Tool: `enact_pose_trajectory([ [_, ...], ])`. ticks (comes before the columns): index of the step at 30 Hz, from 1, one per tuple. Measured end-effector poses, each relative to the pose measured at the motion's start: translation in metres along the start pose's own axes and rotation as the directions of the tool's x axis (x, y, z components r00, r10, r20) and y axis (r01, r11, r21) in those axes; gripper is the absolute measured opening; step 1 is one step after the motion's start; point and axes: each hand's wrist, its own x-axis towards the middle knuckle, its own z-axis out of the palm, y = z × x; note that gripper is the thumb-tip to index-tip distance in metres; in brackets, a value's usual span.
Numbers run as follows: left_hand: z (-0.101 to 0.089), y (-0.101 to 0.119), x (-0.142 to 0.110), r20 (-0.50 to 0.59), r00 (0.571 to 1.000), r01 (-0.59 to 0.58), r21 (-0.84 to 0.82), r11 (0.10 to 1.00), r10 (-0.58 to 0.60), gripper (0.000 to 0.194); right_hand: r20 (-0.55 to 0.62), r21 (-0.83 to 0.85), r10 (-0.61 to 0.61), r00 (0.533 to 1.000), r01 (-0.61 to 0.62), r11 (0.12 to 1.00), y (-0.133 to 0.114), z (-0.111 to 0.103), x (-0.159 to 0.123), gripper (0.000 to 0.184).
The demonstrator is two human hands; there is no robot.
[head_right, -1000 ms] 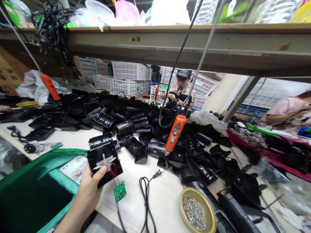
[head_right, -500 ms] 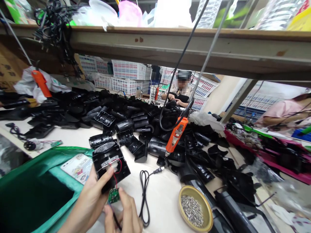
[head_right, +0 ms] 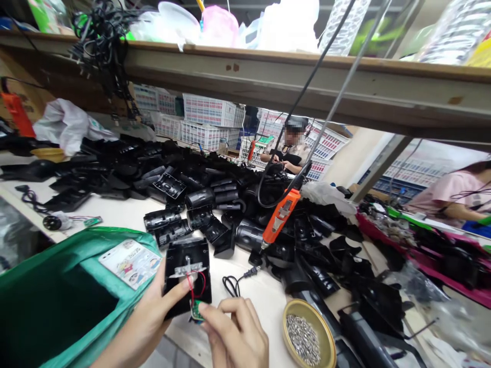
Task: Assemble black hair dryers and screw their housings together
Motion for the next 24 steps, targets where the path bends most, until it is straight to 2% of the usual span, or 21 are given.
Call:
enact_pose_trajectory([
  [4, -0.001, -0.001, -0.005, 0.145, 0.984, 0.118, -0.067, 0.991, -0.107, 0.081, 0.276, -0.053, -0.025, 0.961, 0.041, 0.998, 0.001, -0.01, 0.017, 0.033],
  [7, -0.005, -0.004, -0.005, 0.204, 0.976, 0.074, -0.005, 0.997, -0.071, 0.071, 0.46, -0.017, 0.02, 0.888, -0.013, 1.0, 0.001, -0.011, 0.026, 0.034],
  [9, -0.008, -0.007, -0.004, 0.213, 0.976, 0.045, 0.012, 0.999, -0.046, 0.069, 0.507, -0.03, 0.052, 0.86, -0.043, 0.999, 0.001, -0.008, 0.027, 0.031],
  [11, -0.011, -0.007, -0.003, 0.253, 0.967, 0.046, -0.031, 0.998, -0.037, 0.077, 0.441, -0.064, 0.045, 0.896, -0.019, 0.998, 0.003, -0.003, 0.023, 0.025],
  [13, -0.015, -0.007, -0.003, 0.317, 0.948, 0.062, -0.071, 0.996, -0.037, 0.094, 0.31, -0.06, 0.017, 0.95, 0.001, 0.998, 0.005, 0.002, 0.016, 0.02],
  [15, -0.018, -0.005, -0.002, 0.356, 0.933, 0.08, -0.063, 0.995, -0.052, 0.109, 0.198, -0.01, 0.056, 0.979, -0.055, 0.998, 0.006, 0.005, 0.01, 0.022],
  [18, -0.021, -0.005, -0.001, 0.356, 0.933, 0.08, -0.049, 0.996, -0.057, 0.112, 0.162, 0.084, 0.192, 0.968, -0.208, 0.975, 0.006, 0.001, 0.007, 0.028],
  [20, -0.022, -0.005, 0.0, 0.339, 0.94, 0.056, -0.074, 0.996, -0.028, 0.107, 0.171, 0.116, 0.239, 0.956, -0.261, 0.958, 0.005, -0.005, 0.008, 0.012],
  [21, -0.021, -0.006, 0.001, 0.324, 0.946, 0.046, -0.086, 0.995, -0.016, 0.105, 0.172, 0.127, 0.244, 0.955, -0.267, 0.955, 0.004, -0.007, 0.008, 0.007],
  [24, -0.019, -0.006, 0.003, 0.233, 0.972, 0.014, -0.109, 0.994, 0.012, 0.103, 0.146, 0.136, 0.202, 0.968, -0.222, 0.965, 0.003, -0.008, 0.007, 0.015],
])
